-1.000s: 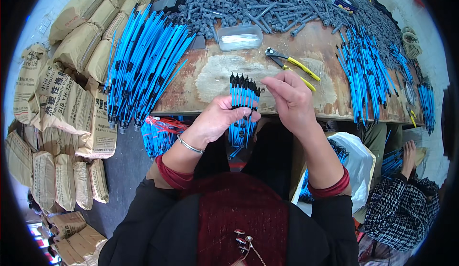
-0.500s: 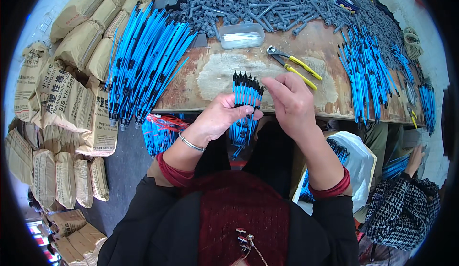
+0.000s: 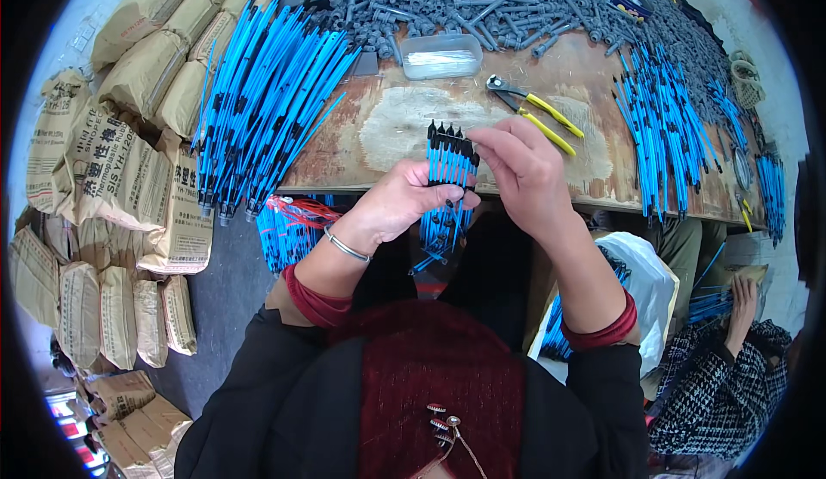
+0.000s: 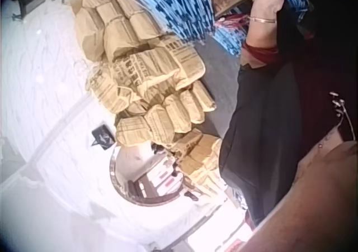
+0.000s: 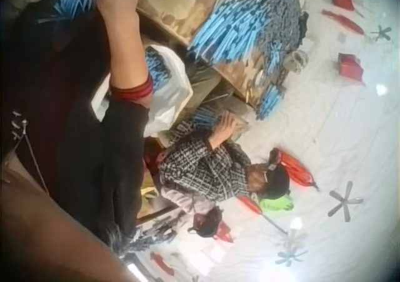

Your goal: The person assembles pen components by fitting barrels and tips together, then uses pliers to secure the parts.

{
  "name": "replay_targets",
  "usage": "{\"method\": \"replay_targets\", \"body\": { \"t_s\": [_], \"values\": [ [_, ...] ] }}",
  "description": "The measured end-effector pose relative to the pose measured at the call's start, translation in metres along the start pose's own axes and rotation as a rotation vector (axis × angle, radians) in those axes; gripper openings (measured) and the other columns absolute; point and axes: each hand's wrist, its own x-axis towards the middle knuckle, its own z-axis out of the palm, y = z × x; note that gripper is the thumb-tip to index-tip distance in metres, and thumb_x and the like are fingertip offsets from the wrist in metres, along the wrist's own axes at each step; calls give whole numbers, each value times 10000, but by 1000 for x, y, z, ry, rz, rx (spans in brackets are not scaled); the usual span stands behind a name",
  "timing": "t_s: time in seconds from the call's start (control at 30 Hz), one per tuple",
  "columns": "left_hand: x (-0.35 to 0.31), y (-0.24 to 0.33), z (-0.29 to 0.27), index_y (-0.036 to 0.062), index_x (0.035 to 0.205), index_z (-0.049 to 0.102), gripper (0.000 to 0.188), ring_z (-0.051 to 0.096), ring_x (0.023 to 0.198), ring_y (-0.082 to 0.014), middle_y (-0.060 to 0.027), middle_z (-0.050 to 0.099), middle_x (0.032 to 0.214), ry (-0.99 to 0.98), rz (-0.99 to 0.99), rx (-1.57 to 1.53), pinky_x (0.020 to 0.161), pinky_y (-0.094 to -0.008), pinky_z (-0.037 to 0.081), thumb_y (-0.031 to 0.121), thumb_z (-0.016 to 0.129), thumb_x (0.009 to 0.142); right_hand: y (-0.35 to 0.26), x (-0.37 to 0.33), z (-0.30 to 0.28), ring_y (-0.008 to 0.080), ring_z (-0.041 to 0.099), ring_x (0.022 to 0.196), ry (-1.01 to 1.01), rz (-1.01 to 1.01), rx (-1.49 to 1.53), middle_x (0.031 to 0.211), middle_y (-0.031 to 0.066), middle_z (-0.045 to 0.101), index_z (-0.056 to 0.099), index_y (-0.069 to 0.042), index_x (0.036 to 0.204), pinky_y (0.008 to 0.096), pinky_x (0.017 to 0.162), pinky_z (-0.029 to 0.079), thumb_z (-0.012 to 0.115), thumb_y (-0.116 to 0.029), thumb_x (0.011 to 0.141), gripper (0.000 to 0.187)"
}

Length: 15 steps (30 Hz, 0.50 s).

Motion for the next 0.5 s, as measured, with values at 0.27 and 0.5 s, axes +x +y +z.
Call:
{"method": "replay_targets", "body": {
  "t_s": [0.27, 0.5],
  "values": [
    [-1, 1, -1, -11, 1026, 585, 174, 629, 912, -201, -103, 638, 931, -19, 9, -17, 799, -306, 505, 5, 541, 859, 0, 3, -5, 210, 566, 692, -78, 94, 153, 762, 94, 561, 613, 3, 916, 278, 603, 439, 592, 2, 789, 129],
    [-3, 2, -2, -2, 1029, 585, 177, 626, 920, -197, -87, 634, 938, -44, -20, 43, 802, -302, 503, -4, 538, 858, -3, -2, -4, 205, 560, 705, -129, 351, 434, 758, 97, 559, 608, 13, 924, 280, 631, 442, 586, 3, 795, 131]
  ]
}}
